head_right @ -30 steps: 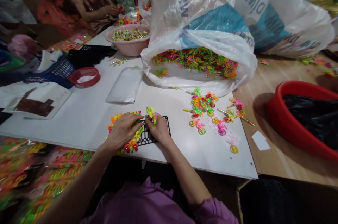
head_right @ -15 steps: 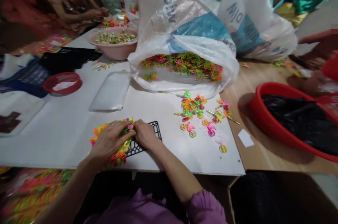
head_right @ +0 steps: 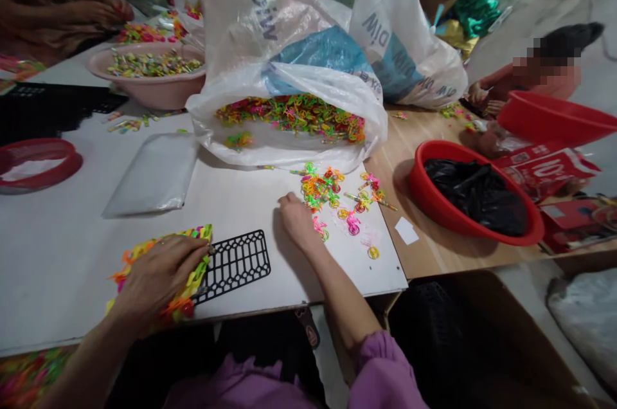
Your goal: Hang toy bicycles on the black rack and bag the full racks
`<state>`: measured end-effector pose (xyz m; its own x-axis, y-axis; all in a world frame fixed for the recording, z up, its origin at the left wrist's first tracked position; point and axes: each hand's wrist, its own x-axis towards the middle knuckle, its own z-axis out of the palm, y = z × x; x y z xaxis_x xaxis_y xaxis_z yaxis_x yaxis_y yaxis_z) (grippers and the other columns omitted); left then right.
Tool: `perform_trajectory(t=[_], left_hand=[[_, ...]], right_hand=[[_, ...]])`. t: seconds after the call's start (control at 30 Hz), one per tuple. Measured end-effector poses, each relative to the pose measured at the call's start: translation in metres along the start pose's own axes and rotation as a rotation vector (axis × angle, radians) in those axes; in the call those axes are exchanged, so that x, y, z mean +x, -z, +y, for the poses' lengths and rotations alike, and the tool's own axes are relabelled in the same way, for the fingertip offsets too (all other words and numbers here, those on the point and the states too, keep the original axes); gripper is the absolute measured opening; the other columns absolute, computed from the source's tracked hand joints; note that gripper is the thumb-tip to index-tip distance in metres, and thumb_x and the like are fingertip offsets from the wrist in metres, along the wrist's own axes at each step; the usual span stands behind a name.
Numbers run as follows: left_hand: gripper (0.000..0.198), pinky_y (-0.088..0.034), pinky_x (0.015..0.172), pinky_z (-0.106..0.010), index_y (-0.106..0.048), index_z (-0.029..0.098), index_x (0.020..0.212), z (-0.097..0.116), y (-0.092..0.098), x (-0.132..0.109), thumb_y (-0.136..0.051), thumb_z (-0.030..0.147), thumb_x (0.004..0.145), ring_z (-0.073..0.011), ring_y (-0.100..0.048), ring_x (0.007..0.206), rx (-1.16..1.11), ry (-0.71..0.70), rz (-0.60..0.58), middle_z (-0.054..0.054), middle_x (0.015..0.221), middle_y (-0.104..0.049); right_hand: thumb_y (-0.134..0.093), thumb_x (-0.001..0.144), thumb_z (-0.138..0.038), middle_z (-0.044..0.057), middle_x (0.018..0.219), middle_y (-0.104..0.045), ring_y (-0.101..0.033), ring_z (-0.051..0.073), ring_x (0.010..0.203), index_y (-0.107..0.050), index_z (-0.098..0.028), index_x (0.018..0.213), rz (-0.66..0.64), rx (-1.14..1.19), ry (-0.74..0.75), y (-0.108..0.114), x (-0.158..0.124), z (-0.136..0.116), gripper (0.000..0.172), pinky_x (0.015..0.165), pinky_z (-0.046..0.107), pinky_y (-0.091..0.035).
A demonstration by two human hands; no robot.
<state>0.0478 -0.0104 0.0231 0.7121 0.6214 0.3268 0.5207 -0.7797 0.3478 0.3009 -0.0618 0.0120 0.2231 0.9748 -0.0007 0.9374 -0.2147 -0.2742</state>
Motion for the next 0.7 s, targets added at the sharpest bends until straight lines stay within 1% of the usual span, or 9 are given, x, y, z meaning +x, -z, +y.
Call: perform_trajectory(t=[0.03, 0.07, 0.13, 0.23, 0.3, 0.4, 0.53, 0.63, 0.7], left_hand=[[0.027, -0.045, 0.081, -0.035, -0.061, 0.022, 0.088, 0.001, 0.0, 0.001, -0.039, 0.037, 0.09, -0.0197, -0.06, 0.085, 0.006, 0.005, -0.008, -0.004, 0.086, -0.067], [0.026, -0.045, 0.08, -0.035, -0.061, 0.022, 0.088, 0.002, 0.001, 0.002, -0.04, 0.036, 0.09, -0.0192, -0.06, 0.084, 0.009, 0.006, -0.018, -0.004, 0.086, -0.066], [0.024, -0.045, 0.08, -0.034, -0.06, 0.021, 0.089, 0.002, 0.002, 0.003, -0.04, 0.034, 0.091, -0.0184, -0.06, 0.084, 0.006, 0.004, -0.035, -0.004, 0.086, -0.066], [0.023, -0.043, 0.083, -0.034, -0.059, 0.02, 0.09, 0.002, 0.004, 0.004, -0.039, 0.032, 0.091, -0.0183, -0.058, 0.086, 0.001, 0.012, -0.072, -0.003, 0.087, -0.065], [0.023, -0.042, 0.083, -0.035, -0.059, 0.02, 0.09, 0.0, 0.005, 0.006, -0.039, 0.032, 0.091, -0.0188, -0.057, 0.087, 0.009, 0.021, -0.094, -0.003, 0.088, -0.064], [0.023, -0.042, 0.082, -0.035, -0.058, 0.02, 0.089, -0.005, 0.005, 0.014, -0.04, 0.033, 0.091, -0.0195, -0.057, 0.086, 0.019, 0.027, -0.071, -0.004, 0.086, -0.063], [0.022, -0.043, 0.079, -0.034, -0.058, 0.02, 0.086, -0.011, 0.004, 0.024, -0.041, 0.033, 0.09, -0.0196, -0.056, 0.083, 0.033, 0.039, -0.028, -0.005, 0.083, -0.063], [0.022, -0.044, 0.079, -0.034, -0.059, 0.019, 0.086, -0.012, 0.006, 0.025, -0.041, 0.032, 0.09, -0.0192, -0.056, 0.082, 0.022, 0.045, -0.04, -0.005, 0.083, -0.063], [0.022, -0.044, 0.08, -0.034, -0.059, 0.019, 0.086, -0.011, 0.008, 0.022, -0.04, 0.031, 0.09, -0.0191, -0.057, 0.083, 0.017, 0.054, -0.037, -0.005, 0.084, -0.064]], right_hand=[[-0.042, 0.084, -0.005, 0.015, 0.105, -0.055, -0.053, 0.022, 0.093, -0.06, -0.01, 0.101, 0.011, -0.128, -0.066, 0.005, 0.002, 0.008, 0.025, 0.075, 0.03, -0.041], [-0.041, 0.084, -0.004, 0.016, 0.104, -0.055, -0.052, 0.024, 0.094, -0.061, -0.009, 0.097, 0.007, -0.23, -0.084, 0.007, 0.003, 0.011, 0.024, 0.075, 0.031, -0.04], [-0.041, 0.085, -0.006, 0.016, 0.101, -0.055, -0.051, 0.025, 0.095, -0.062, -0.009, 0.091, -0.025, -0.324, 0.011, 0.003, 0.0, 0.009, 0.023, 0.077, 0.033, -0.04], [-0.042, 0.088, -0.009, 0.012, 0.099, -0.057, -0.051, 0.023, 0.092, -0.061, -0.013, 0.092, -0.076, -0.288, 0.225, -0.009, -0.018, -0.001, 0.02, 0.078, 0.033, -0.039], [-0.041, 0.089, -0.009, 0.01, 0.102, -0.057, -0.052, 0.021, 0.092, -0.059, -0.015, 0.096, -0.084, -0.24, 0.259, -0.014, -0.033, -0.003, 0.021, 0.079, 0.031, -0.039], [-0.041, 0.09, -0.013, 0.008, 0.101, -0.058, -0.054, 0.019, 0.089, -0.057, -0.017, 0.101, -0.045, -0.207, 0.104, -0.015, -0.042, -0.001, 0.02, 0.076, 0.029, -0.04], [-0.048, 0.088, -0.024, 0.012, 0.094, -0.06, -0.056, 0.023, 0.086, -0.057, -0.015, 0.096, -0.022, -0.176, -0.155, -0.017, -0.026, -0.005, 0.016, 0.068, 0.03, -0.042], [-0.045, 0.087, -0.021, 0.013, 0.091, -0.062, -0.058, 0.021, 0.079, -0.058, -0.013, 0.092, 0.009, -0.087, -0.261, -0.015, -0.013, -0.01, 0.016, 0.064, 0.029, -0.04], [-0.048, 0.084, -0.023, 0.009, 0.082, -0.062, -0.057, 0.018, 0.071, -0.059, -0.015, 0.083, 0.043, 0.107, -0.277, -0.011, -0.012, -0.012, 0.013, 0.061, 0.027, -0.039]])
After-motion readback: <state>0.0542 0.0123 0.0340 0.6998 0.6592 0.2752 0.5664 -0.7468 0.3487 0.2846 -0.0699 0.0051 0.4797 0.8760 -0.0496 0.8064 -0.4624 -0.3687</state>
